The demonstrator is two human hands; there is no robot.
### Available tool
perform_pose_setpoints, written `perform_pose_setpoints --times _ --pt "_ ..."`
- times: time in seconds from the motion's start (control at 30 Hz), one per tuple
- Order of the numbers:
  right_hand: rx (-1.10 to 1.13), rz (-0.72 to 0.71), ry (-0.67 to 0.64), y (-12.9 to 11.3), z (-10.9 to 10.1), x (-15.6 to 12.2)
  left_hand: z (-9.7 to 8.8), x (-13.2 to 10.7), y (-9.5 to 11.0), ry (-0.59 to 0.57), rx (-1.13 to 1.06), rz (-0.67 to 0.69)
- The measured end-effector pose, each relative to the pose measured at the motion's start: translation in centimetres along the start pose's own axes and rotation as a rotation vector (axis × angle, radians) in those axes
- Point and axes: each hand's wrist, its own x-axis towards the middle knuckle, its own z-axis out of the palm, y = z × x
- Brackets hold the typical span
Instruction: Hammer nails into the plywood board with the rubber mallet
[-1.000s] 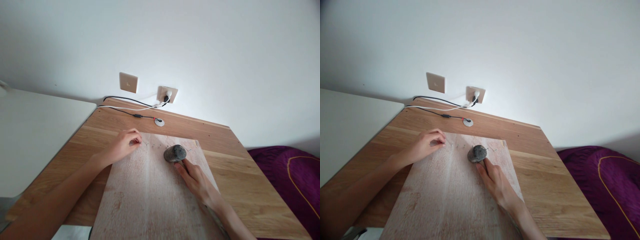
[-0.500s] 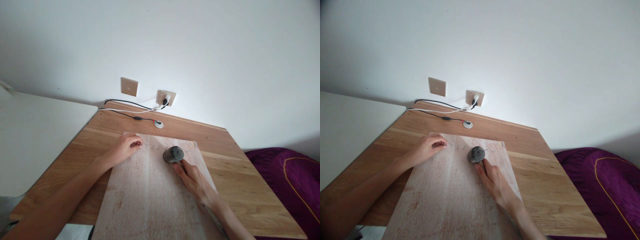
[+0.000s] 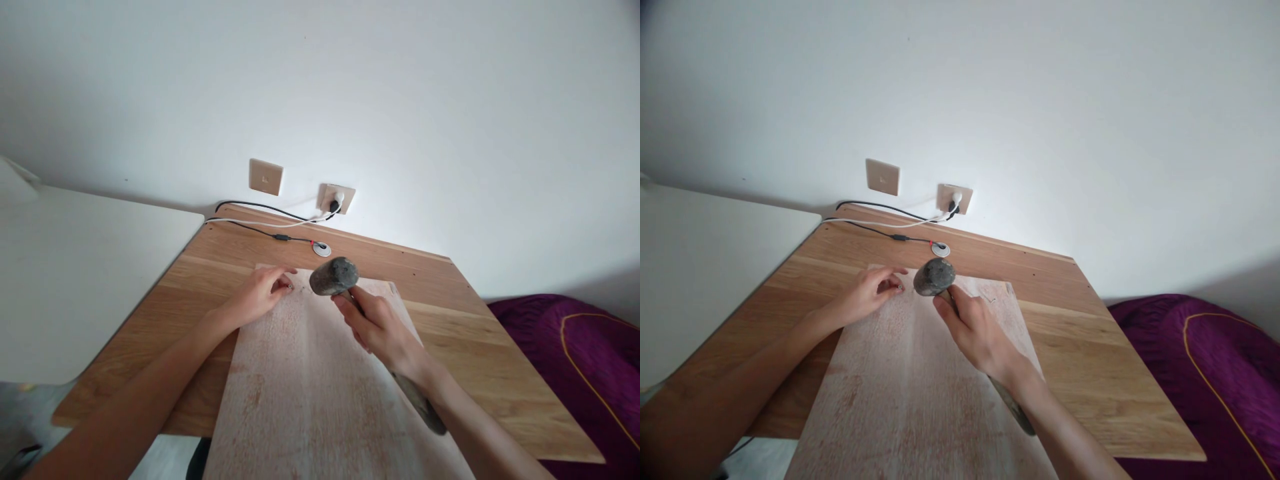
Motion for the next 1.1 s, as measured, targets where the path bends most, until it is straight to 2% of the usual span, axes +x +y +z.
perform_pose_setpoints --times 0.2,0.57,0.7,0.87,1.1 --pt "-0.018 -0.055 -0.014 -1.2 1.4 2.3 -0.1 0.1 0.4 0.060 0.099 0.025" --pt "-0.055 -0.027 -0.085 -0.6 3.3 3.9 -0.3 0.4 -0.2 0.015 -0.031 -0.025" --pt "-0.069 -0.035 -0.120 -0.3 3.4 4.0 -0.3 0.4 -0.2 0.017 0.001 -0.003" --pt "-0.074 -0.070 -0.067 -0.6 3.1 3.7 -0.3 0.4 -0.2 0.041 0.026 0.010" --pt "-0.128 -0.083 -0.065 -0.2 4.0 3.5 -0.3 0.4 -0.6 0.032 -0.009 -0.006"
